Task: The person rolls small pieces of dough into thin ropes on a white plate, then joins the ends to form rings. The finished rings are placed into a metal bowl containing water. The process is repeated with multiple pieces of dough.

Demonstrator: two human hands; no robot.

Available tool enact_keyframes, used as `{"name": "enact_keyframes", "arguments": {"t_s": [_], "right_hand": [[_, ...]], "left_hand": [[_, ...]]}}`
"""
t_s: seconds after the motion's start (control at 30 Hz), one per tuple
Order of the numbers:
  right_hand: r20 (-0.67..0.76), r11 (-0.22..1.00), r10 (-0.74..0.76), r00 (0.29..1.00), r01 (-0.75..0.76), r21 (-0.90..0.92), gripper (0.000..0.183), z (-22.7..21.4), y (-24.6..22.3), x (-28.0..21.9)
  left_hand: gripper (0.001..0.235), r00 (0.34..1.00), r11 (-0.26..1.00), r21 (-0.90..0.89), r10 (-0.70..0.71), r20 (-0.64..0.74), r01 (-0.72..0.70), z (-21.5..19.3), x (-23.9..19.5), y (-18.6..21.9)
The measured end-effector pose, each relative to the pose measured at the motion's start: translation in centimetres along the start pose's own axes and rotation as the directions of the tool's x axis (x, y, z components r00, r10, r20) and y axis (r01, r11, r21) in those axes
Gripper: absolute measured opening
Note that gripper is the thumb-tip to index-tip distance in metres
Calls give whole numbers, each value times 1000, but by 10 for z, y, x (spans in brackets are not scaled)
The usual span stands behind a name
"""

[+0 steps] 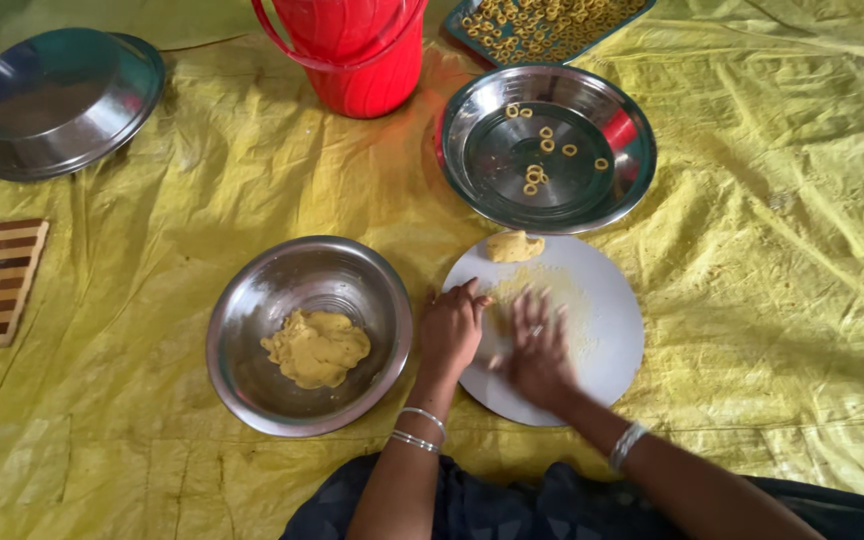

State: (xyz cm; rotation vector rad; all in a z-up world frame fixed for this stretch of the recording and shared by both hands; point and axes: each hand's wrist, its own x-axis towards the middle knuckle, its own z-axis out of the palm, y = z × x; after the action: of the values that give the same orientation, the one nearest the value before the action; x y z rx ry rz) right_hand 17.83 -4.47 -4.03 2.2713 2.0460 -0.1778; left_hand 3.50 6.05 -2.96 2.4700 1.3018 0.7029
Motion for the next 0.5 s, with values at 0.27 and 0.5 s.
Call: {"name": "enact_keyframes", "arguments": {"t_s": [0.27, 0.5], "right_hand": [[-59, 977, 201, 978, -204, -62, 100, -31, 89, 27], [340, 919, -80, 937, 202, -339, 111, -4, 28, -39]], "left_hand": [[42, 998, 1000, -21, -19, 52, 20, -9, -5, -1], [38, 998, 997, -58, 42, -38, -44, -8, -4, 4]]}}
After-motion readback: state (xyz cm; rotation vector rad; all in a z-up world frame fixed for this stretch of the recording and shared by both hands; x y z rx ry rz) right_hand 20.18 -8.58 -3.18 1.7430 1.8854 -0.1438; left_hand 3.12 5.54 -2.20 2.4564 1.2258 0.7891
